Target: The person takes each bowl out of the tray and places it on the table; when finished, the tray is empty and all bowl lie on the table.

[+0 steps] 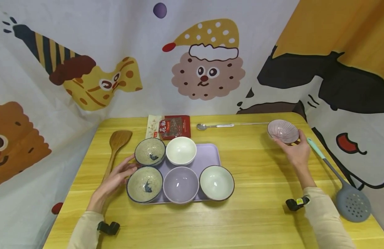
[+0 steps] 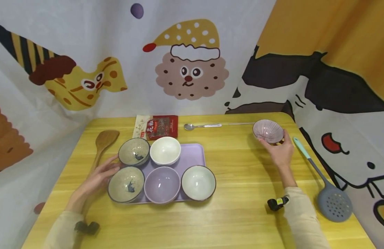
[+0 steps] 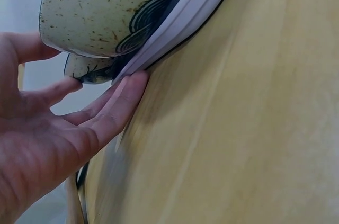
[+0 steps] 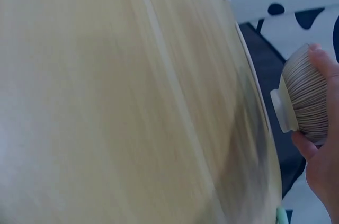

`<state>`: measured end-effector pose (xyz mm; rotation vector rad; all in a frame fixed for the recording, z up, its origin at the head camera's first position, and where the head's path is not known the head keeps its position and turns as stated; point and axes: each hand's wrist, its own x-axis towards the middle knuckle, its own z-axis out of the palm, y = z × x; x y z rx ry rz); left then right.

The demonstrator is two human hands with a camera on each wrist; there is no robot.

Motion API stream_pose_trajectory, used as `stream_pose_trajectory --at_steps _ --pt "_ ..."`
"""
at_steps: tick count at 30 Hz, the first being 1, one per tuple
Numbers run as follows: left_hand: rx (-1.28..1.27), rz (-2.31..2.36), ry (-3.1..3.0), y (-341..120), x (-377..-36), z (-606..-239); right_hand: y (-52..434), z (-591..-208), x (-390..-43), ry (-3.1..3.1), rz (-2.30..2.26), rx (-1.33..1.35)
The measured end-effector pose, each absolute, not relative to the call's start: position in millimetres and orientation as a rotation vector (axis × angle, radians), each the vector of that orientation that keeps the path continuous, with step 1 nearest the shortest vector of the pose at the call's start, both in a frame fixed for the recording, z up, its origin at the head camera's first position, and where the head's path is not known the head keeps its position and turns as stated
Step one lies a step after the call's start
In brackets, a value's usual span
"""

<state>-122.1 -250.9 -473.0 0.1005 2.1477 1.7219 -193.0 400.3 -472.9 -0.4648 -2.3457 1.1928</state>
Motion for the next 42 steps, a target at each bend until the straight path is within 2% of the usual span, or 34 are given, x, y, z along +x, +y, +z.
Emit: stream_pose_trajectory --at_steps 14,29,42 --pt "0.213 1.717 2.152 -251.7 -126.4 -475.5 435.1 -480.3 -202.6 -2.292 1.166 -0.68" --pt "0.266 1.614 2.142 -245.0 -137.2 -468.8 441.7 -480.1 -208.4 -2.278 1.141 -0.82" --pt "0.319 1.602 2.08 -243.9 -145.2 -467.4 439.9 -476.2 -212.8 -2.424 1.138 -0.753"
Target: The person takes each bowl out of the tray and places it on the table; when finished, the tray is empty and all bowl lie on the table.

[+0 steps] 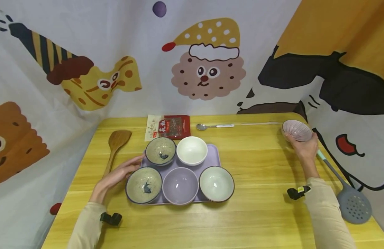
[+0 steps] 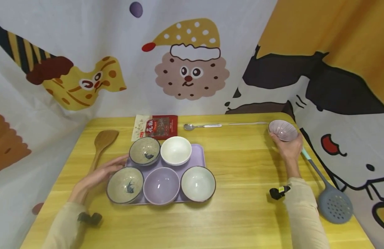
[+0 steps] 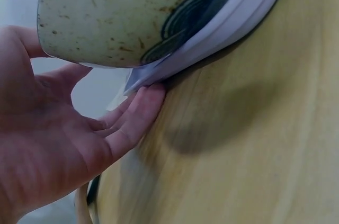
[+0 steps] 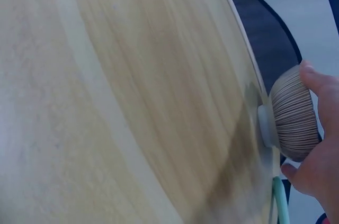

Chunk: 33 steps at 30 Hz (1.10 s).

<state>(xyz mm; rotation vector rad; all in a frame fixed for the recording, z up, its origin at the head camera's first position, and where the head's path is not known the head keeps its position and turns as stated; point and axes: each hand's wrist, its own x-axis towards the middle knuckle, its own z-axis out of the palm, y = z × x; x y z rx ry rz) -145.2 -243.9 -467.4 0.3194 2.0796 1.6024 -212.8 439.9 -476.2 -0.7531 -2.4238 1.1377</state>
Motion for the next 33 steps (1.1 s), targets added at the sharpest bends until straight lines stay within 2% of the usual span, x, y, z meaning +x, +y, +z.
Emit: stream_pose_trajectory --at_steps 10,21,33 --pt "0.16 1.541 2.235 -242.1 -159.7 -476.0 420.9 -451.4 -191.8 -2.392 1.047 -0.669" --pt "0.2 1.409 2.457 -238.6 -162.6 -478.0 381.2 -408.0 -176.5 -2.308 1.27 -0.636" --pt "0.168 1.378 2.478 -239.1 -170.7 -485.8 331.2 -388.7 -139.7 -2.425 1.461 -0.279"
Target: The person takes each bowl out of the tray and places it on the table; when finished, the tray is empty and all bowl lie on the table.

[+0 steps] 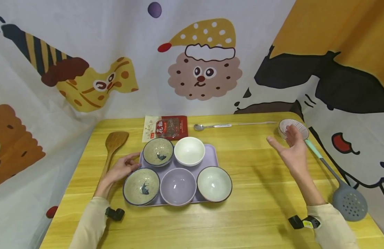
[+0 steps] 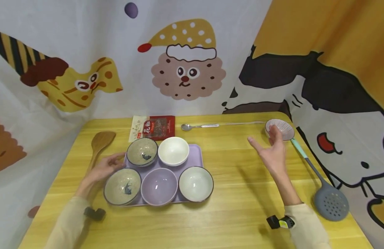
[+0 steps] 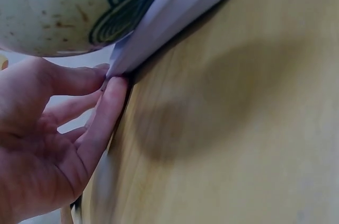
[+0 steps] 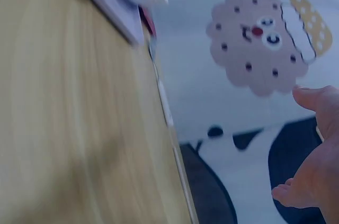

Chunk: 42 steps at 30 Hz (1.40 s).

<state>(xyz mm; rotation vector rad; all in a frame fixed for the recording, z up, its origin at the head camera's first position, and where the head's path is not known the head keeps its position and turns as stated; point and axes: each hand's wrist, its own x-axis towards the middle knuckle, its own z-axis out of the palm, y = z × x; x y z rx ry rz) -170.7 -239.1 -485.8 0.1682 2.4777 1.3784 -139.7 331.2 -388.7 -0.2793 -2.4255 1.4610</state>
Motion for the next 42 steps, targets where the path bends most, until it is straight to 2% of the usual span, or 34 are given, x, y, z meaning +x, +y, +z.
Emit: stream_pose_trajectory --at_steps 22,33,42 --pt "0.111 1.353 2.507 -238.8 -167.4 -483.1 248.9 -442.6 -88.9 -2.445 1.686 0.145" --pt "0.102 1.376 2.485 -240.7 -168.1 -484.5 222.0 -473.3 -72.7 -2.387 1.835 0.475" --pt "0.107 1.374 2.487 -240.6 -167.5 -485.2 210.8 -481.9 -69.5 -2.615 1.62 0.598"
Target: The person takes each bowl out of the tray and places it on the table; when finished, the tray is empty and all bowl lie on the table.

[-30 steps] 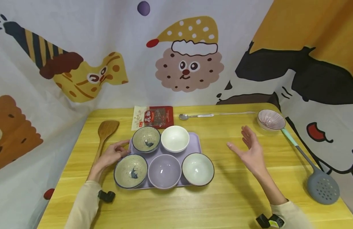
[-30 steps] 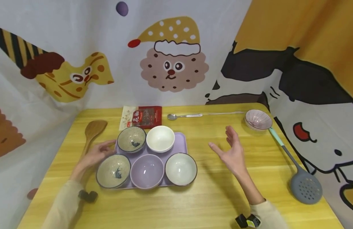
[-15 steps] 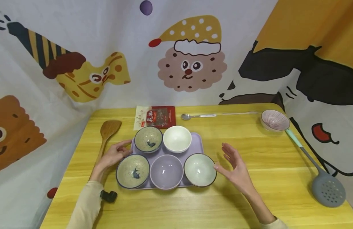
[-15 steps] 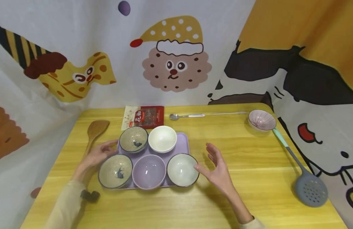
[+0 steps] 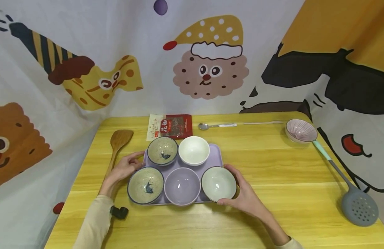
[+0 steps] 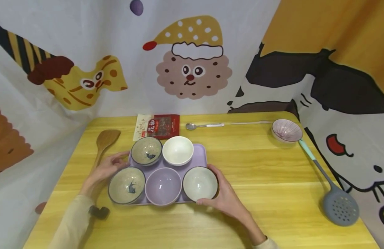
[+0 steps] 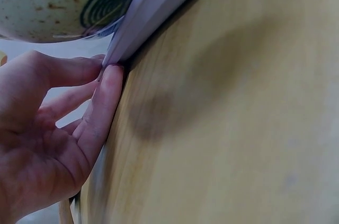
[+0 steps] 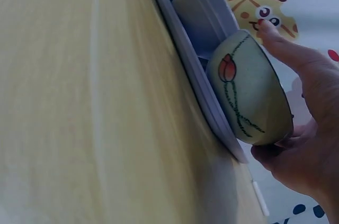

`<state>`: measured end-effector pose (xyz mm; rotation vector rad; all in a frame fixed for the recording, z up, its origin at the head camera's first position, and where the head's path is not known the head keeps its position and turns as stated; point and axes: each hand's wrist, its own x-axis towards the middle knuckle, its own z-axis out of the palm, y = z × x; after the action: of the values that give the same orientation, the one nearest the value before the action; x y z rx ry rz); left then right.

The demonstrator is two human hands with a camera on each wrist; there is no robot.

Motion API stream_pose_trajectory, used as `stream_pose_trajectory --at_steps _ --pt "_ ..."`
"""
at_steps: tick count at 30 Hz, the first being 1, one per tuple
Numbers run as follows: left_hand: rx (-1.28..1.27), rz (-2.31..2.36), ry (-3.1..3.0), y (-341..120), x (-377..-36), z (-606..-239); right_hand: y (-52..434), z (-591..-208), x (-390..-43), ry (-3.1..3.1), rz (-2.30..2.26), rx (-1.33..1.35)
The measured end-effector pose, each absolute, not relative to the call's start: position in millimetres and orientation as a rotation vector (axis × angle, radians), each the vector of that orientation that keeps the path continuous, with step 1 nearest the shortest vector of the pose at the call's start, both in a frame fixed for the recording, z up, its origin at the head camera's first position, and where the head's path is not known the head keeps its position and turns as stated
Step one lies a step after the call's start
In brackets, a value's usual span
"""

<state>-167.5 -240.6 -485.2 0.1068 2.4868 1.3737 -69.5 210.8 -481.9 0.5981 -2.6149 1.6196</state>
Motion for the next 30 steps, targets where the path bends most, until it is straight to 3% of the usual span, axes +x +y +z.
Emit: stream_pose_trajectory --at_steps 18,30 --pt "0.117 1.365 2.48 -242.6 -168.5 -486.9 206.6 -484.2 -67.7 -2.703 1.342 0.468" --pt "0.129 1.365 2.49 -242.3 -169.6 -487.4 217.9 -474.3 -75.0 -2.55 1.468 0.38"
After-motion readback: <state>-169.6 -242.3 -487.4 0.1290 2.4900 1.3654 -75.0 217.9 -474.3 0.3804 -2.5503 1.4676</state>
